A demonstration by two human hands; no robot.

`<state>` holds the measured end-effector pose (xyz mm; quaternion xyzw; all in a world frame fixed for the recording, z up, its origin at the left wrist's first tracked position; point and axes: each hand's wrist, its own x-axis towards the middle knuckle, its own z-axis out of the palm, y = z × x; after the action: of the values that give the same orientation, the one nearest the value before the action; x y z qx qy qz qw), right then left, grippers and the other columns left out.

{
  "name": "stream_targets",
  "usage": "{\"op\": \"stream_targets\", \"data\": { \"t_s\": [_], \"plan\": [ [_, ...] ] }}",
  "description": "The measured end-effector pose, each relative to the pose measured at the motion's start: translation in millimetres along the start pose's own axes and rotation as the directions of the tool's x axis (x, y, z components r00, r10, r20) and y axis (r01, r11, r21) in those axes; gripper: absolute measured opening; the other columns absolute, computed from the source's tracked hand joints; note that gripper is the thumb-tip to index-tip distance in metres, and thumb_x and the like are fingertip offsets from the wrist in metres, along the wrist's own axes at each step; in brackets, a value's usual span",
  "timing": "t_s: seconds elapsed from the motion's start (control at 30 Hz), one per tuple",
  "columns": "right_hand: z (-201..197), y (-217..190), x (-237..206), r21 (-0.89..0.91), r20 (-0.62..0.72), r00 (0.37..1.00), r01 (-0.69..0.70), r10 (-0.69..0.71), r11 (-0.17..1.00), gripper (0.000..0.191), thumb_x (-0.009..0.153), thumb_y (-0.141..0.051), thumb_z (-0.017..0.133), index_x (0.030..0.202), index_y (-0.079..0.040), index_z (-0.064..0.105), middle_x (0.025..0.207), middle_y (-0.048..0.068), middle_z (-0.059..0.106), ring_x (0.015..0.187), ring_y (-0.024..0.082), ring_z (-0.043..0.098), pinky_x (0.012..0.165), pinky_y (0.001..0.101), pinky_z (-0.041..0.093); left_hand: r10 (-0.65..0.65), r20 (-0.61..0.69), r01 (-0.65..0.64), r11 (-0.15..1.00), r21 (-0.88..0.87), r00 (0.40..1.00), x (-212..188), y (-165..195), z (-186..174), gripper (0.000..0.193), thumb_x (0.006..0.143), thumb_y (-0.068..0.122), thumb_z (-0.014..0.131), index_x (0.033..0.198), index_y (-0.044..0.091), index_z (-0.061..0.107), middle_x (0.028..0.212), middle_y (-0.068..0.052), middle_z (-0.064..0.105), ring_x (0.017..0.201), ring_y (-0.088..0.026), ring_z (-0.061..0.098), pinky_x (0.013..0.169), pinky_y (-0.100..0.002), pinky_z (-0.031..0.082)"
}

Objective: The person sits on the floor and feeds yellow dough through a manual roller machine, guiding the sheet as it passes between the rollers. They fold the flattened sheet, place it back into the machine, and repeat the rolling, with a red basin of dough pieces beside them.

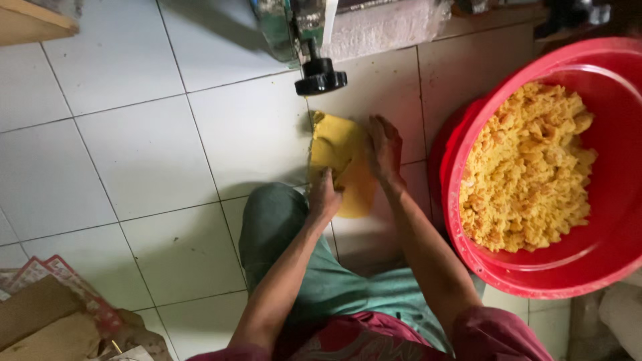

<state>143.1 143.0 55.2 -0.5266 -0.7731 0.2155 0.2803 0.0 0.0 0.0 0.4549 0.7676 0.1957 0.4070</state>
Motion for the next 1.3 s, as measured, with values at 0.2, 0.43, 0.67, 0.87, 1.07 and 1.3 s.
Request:
{"op": "stream_targets", "data": {
  "t_s": [0.2, 0.43, 0.67, 0.87, 1.07, 1.3],
  "plan": [
    [-3, -12, 5, -0.114, 0.291, 0.954, -0.038, 0.07, 0.993, 0.025, 0.075, -0.01, 0.079, 0.099, -0.007, 0.073, 0.098, 0.018, 0.069, 0.094, 0.039, 0.064, 0.083, 0.0504, 0.052, 0.536, -0.239, -0.49, 0.841, 0.228, 0.81, 41, 45, -72, 0.062, 0.082, 0.0, 0.068, 0.142, 0.008, 0.056, 0.151, -0.02, 0.053, 0.133, -0.043, 0.052, 0.111, -0.05, 0.042],
    [-21, -32, -43, -0.006, 0.182, 0.981, -0.063, 0.063, 0.998, 0.024, 0.084, -0.001, 0.071, 0.107, -0.007, 0.069, 0.103, 0.014, 0.071, 0.095, 0.036, 0.068, 0.081, 0.045, 0.055, 0.744, 0.166, -0.746, 0.573, 0.341, 0.647, 82, 34, -91, 0.028, 0.084, 0.006, 0.075, 0.11, 0.009, 0.065, 0.118, -0.012, 0.07, 0.129, -0.031, 0.058, 0.115, -0.055, 0.038],
    [-89, -61, -3, 0.066, 0.199, 0.97, -0.158, 0.142, 0.985, 0.019, 0.092, -0.01, 0.071, 0.111, -0.008, 0.066, 0.106, 0.015, 0.07, 0.09, 0.038, 0.069, 0.073, 0.0458, 0.056, 0.669, -0.117, -0.668, 0.742, 0.057, 0.734, 45, 87, -119, 0.027, 0.089, 0.004, 0.074, 0.114, 0.006, 0.062, 0.104, -0.014, 0.07, 0.093, -0.036, 0.07, 0.076, -0.043, 0.057],
    [-178, -111, 47, 0.114, 0.18, 0.983, 0.013, -0.034, 0.993, 0.021, 0.091, -0.007, 0.071, 0.112, -0.007, 0.067, 0.105, 0.015, 0.07, 0.093, 0.035, 0.071, 0.077, 0.042, 0.058, 0.751, -0.159, -0.759, 0.651, 0.013, 0.641, 9, 179, -186, 0.036, 0.089, 0.004, 0.072, 0.122, 0.007, 0.059, 0.107, -0.016, 0.07, 0.091, -0.038, 0.069, 0.073, -0.044, 0.058],
    [-260, -155, 114, 0.129, 0.098, 0.955, 0.268, -0.281, 0.955, 0.024, 0.093, -0.002, 0.074, 0.115, -0.002, 0.066, 0.108, 0.015, 0.07, 0.099, 0.029, 0.071, 0.083, 0.0396, 0.058, 0.812, -0.071, -0.787, 0.579, 0.211, 0.579, -16, 260, -244, 0.053, 0.088, -0.01, 0.061, 0.137, 0.008, 0.057, 0.122, -0.019, 0.063, 0.084, -0.033, 0.073, 0.067, -0.037, 0.063],
    [-304, -181, 221, -0.32, -0.049, 0.778, 0.581, -0.626, 0.748, 0.005, 0.106, -0.007, 0.072, 0.109, -0.004, 0.069, 0.105, 0.017, 0.068, 0.098, 0.039, 0.067, 0.085, 0.0478, 0.054, 0.937, -0.233, -0.554, 0.342, 0.759, 0.259, 44, 354, -299, 0.033, 0.098, 0.003, 0.066, 0.131, 0.004, 0.066, 0.119, -0.016, 0.059, 0.107, -0.029, 0.065, 0.086, -0.041, 0.058]
  ]
}}
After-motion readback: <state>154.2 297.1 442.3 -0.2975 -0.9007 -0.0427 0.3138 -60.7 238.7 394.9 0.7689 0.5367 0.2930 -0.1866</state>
